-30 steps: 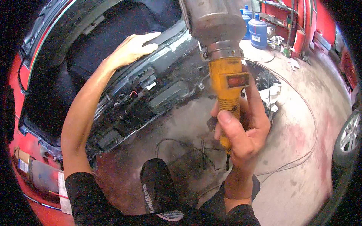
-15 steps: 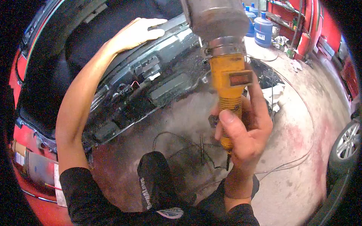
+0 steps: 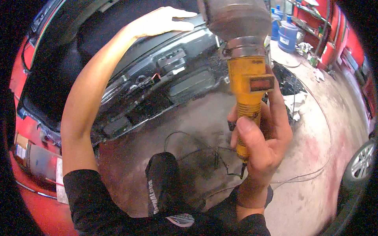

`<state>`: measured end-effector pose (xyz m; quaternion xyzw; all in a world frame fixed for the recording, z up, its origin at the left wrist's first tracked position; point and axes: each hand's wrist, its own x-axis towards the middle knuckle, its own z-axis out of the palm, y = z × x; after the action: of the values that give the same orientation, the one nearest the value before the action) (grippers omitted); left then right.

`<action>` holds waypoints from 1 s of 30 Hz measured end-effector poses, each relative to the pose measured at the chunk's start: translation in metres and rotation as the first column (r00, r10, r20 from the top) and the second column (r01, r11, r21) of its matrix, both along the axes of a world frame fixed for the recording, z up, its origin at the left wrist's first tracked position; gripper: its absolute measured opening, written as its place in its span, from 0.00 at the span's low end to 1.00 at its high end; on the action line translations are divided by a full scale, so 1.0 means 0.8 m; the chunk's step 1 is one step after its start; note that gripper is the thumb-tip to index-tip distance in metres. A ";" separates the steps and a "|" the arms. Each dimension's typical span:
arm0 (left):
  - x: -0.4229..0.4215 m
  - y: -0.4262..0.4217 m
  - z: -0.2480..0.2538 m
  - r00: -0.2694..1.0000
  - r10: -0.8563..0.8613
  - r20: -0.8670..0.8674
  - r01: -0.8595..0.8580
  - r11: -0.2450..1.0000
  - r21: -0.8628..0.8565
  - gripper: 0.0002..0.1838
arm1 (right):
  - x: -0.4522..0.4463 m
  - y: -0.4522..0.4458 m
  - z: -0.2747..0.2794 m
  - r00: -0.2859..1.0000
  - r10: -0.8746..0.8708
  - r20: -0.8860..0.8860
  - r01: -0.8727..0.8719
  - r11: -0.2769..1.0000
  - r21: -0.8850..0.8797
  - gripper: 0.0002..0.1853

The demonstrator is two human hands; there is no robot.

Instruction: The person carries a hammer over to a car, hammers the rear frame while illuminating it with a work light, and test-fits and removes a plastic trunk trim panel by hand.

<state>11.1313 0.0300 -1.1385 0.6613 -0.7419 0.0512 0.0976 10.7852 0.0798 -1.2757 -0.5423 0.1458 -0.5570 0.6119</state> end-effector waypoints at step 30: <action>0.031 0.169 0.034 0.913 0.394 -0.108 -0.367 0.907 0.208 0.43 | 0.040 0.031 -0.014 0.985 0.155 -0.074 -0.160 0.985 -0.069 0.42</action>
<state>11.1557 0.1651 -1.1112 0.8016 -0.5906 -0.0482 0.0792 10.8169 0.1043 -1.2873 -0.5932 0.1025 -0.4930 0.6281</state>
